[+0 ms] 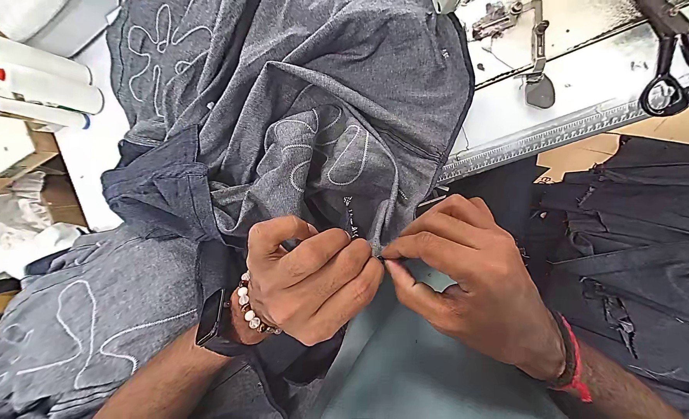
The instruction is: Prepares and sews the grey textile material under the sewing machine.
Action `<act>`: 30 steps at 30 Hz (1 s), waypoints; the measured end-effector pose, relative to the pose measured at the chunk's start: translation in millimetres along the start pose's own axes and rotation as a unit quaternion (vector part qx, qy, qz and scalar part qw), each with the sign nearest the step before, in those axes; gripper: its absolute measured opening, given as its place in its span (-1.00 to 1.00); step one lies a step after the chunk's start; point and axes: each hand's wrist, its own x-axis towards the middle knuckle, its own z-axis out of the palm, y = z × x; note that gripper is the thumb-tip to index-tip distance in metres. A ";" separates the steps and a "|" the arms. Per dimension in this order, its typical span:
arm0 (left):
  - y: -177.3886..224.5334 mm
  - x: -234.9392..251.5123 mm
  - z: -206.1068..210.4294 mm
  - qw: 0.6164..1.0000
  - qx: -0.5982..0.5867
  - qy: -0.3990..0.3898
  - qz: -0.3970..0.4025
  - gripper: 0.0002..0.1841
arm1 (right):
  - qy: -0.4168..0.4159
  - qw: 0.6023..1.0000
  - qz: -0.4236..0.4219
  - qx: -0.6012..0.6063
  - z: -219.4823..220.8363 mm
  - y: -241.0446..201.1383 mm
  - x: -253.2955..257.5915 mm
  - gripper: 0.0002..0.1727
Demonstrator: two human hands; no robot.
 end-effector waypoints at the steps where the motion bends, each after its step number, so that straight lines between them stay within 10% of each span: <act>1: -0.2 -0.6 0.3 1.000 0.007 -0.004 0.008 -0.92 | -0.014 1.000 -0.008 -0.019 -1.2 -0.3 0.6 -0.84; 12: -2.5 -0.2 -6.9 1.000 0.002 0.013 -0.018 -0.91 | 0.103 0.983 0.119 -0.092 -14.1 27.0 5.8 -0.87; 18: -2.8 1.1 -1.2 1.000 -0.006 0.013 -0.024 -0.89 | 0.049 0.995 0.050 0.067 -5.7 6.0 -5.3 -0.87; 30: -3.3 -0.9 -0.9 0.999 -0.007 0.020 -0.028 -0.88 | 0.117 0.988 0.076 -0.060 -2.4 11.7 5.3 -0.88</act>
